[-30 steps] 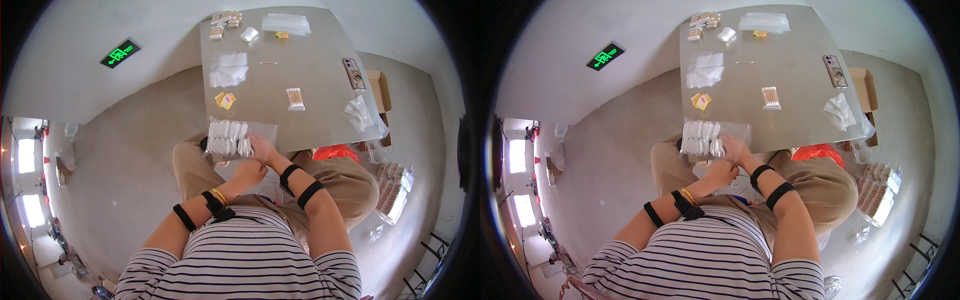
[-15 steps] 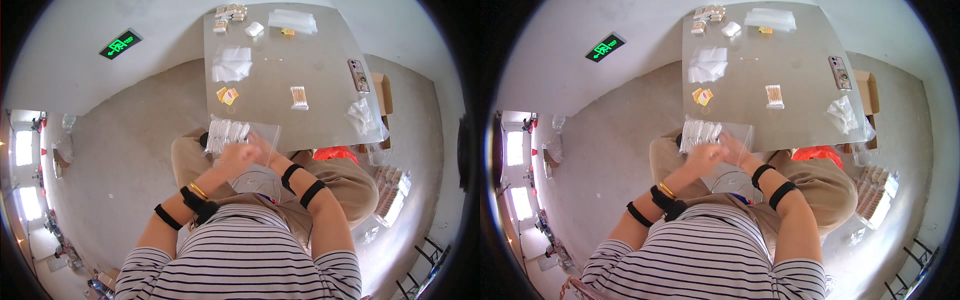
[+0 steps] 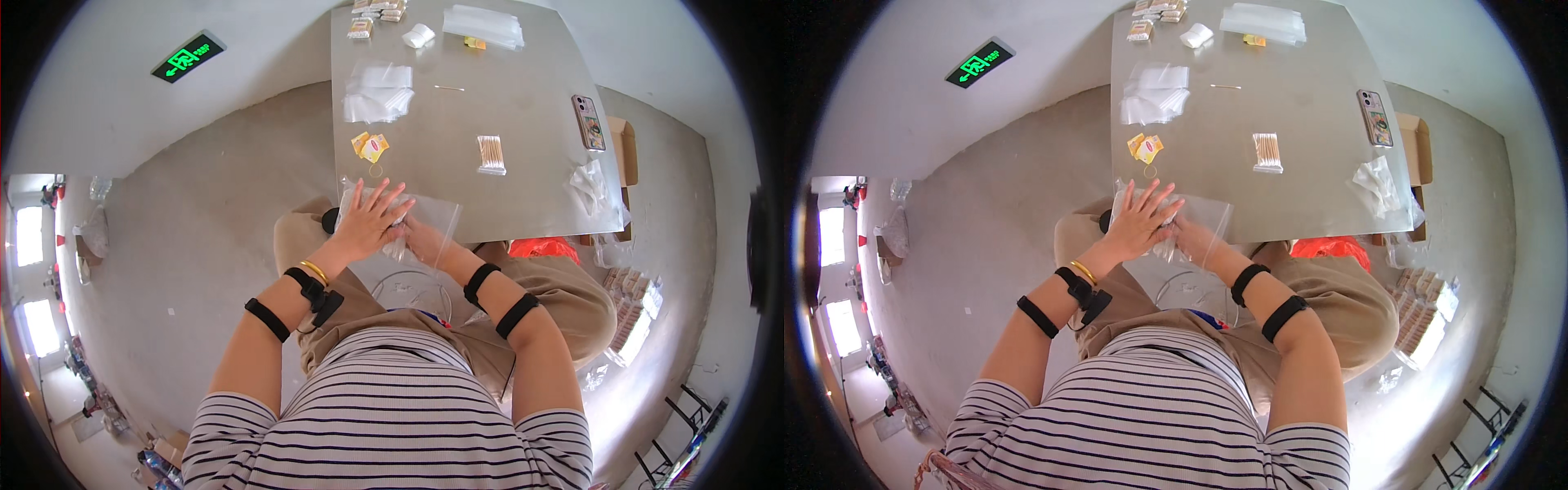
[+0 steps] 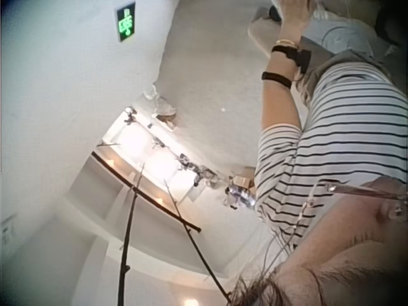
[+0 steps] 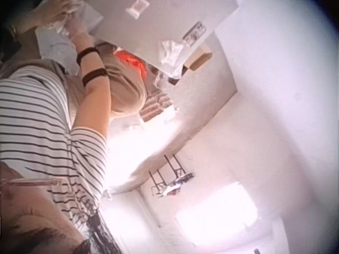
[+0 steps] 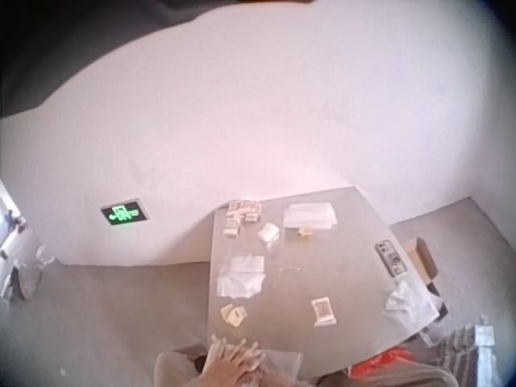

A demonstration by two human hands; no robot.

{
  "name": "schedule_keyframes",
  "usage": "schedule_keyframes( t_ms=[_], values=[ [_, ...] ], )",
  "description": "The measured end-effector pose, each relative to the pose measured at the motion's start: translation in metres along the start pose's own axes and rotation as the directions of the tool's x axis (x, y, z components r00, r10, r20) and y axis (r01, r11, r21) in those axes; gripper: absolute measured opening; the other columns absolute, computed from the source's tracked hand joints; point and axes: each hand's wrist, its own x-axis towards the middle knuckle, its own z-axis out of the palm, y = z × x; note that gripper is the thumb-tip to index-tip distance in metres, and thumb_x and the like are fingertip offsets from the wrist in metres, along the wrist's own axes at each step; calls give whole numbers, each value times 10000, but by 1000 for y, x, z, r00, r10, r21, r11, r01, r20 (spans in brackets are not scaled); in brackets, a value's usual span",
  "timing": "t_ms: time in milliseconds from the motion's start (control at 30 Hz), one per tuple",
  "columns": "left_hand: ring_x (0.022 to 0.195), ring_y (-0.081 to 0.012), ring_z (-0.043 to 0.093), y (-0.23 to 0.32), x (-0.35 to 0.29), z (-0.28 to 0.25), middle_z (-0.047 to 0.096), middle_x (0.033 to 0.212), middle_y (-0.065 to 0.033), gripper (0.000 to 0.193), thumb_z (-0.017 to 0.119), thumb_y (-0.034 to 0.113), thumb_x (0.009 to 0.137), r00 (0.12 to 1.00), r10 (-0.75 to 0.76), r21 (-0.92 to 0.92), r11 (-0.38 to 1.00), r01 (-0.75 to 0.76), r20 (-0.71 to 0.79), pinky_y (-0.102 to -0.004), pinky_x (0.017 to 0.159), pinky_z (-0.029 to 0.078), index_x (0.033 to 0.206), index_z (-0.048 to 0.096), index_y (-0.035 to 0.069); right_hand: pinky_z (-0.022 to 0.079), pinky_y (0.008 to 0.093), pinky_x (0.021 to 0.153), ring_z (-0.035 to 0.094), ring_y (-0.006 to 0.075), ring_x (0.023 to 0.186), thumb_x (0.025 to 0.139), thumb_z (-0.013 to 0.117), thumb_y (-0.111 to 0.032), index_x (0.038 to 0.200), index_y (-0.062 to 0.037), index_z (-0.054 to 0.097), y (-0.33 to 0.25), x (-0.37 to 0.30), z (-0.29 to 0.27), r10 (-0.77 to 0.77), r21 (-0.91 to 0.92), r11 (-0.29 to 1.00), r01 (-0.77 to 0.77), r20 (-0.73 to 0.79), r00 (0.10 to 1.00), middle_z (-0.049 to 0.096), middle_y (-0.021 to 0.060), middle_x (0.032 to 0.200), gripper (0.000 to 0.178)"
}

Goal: Packaging bundles of cotton swabs into clear plastic bags.

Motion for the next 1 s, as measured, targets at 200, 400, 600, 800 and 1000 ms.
schedule_keyframes(
  t_ms=[200, 400, 600, 800, 1000],
  values=[
    [1459, -299, 103, -6, -3, -8, 183, 1570, -46, 892, 524, 695, 788, 997, 44, -73, 997, -40, 59, -624, 1134, 28, 1504, 247, 241, 478, 392, 925, 509, 306, 1176, 836, 644, -167, 1164, -24, 592, -2, 12, -27, 178, 237, 945, -226, 208, 962, 540, 142, 1243, 362],
    [1457, -302, 114, -13, -4, -8, 193, 1567, -35, 977, 570, 712, 724, 996, 52, -96, 994, -46, 67, -638, 1126, 28, 1507, 234, 233, 448, 414, 948, 543, 334, 1124, 830, 673, -233, 1167, -40, 593, 9, 18, -32, 74, 340, 931, -133, 182, 980, 593, 160, 1177, 397],
    [1456, -297, 126, -14, -4, -7, 213, 1560, -24, 1016, 611, 709, 682, 996, 53, -104, 994, -46, 66, -664, 1113, 21, 1502, 241, 237, 452, 415, 906, 575, 341, 1056, 807, 687, -311, 1137, -85, 628, 11, 38, -48, 157, 209, 939, -273, 444, 882, 630, 162, 1092, 405],
    [1443, -307, 167, -6, 0, -5, 255, 1542, -27, 962, 667, 636, 688, 1000, -2, -111, 994, 2, -4, -668, 1109, 45, 1476, 302, 224, 470, 424, 829, 612, 348, 943, 806, 667, -309, 1052, -88, 669, 5, 40, -56, 226, 302, 882, -362, 402, 887, 660, 168, 974, 330],
    [1442, -299, 178, 3, 2, -3, 273, 1536, -26, 906, 629, 652, 720, 995, -95, -69, 993, 95, -2, -689, 1098, 42, 1466, 328, 236, 478, 419, 790, 617, 351, 887, 791, 693, -298, 1015, -68, 663, -1, 34, -47, 334, 258, 860, -441, 370, 867, 654, 176, 937, 323]
  ],
)
